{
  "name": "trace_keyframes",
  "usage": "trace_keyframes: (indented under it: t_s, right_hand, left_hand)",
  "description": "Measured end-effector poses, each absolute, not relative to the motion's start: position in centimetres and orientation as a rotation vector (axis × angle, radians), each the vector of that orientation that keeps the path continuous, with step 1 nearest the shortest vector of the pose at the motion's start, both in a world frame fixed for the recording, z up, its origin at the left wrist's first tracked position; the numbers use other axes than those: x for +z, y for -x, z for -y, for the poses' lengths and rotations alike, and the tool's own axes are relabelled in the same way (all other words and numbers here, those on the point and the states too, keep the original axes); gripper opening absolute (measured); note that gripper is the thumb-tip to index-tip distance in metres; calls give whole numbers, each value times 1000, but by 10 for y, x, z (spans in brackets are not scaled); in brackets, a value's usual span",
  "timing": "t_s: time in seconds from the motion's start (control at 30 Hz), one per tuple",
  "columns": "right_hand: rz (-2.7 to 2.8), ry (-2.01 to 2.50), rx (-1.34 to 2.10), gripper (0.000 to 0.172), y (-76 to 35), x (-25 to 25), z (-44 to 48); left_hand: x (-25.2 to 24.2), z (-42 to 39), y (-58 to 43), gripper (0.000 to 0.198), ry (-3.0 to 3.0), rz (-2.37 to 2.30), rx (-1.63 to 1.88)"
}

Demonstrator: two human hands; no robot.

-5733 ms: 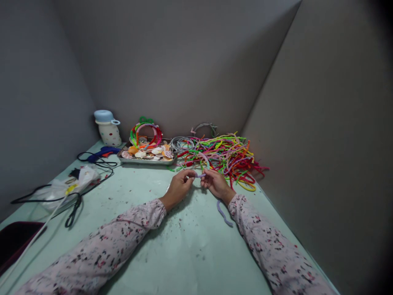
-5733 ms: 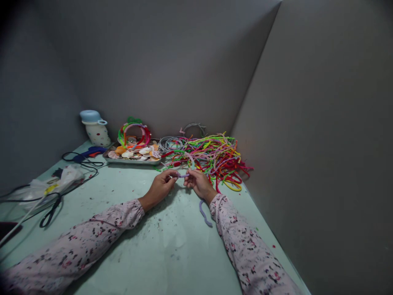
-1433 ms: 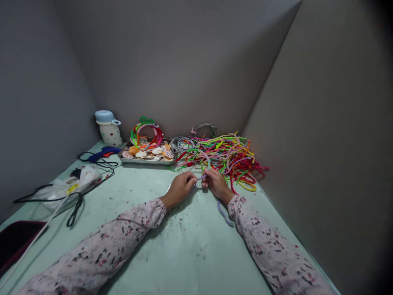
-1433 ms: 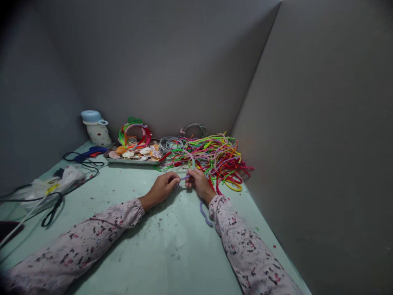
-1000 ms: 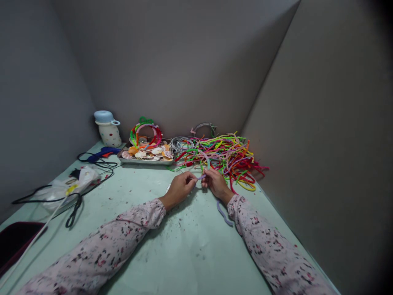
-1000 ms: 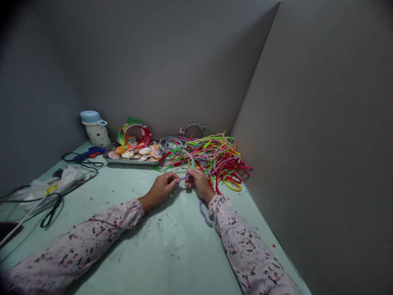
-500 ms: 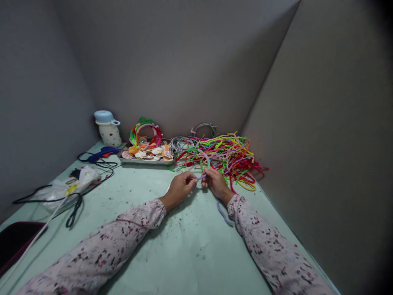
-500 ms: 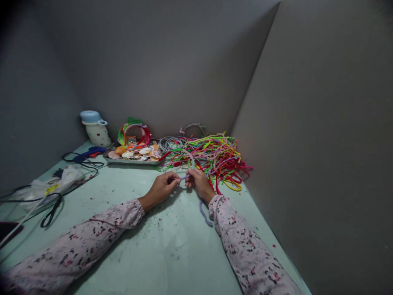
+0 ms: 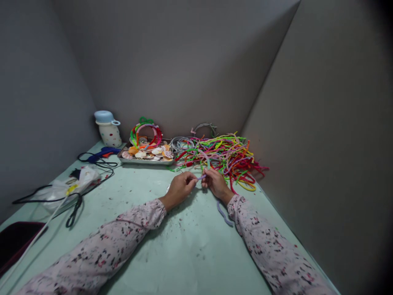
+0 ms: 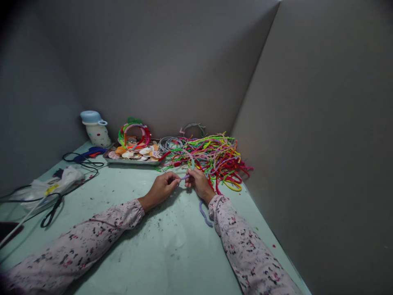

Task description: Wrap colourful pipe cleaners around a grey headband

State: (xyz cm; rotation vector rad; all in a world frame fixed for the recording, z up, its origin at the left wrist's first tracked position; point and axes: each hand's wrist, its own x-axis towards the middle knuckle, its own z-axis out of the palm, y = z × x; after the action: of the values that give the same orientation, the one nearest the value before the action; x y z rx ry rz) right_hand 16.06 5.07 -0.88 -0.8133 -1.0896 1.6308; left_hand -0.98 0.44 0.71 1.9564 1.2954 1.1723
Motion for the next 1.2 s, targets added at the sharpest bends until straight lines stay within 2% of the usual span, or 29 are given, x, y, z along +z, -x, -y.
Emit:
trace_keyframes:
  t_s: [1.2]
  right_hand:
    - [1107,840,1617,21,-160,-8,-50]
  left_hand:
    - [4,-7,9,12,-1959,-1332,1183]
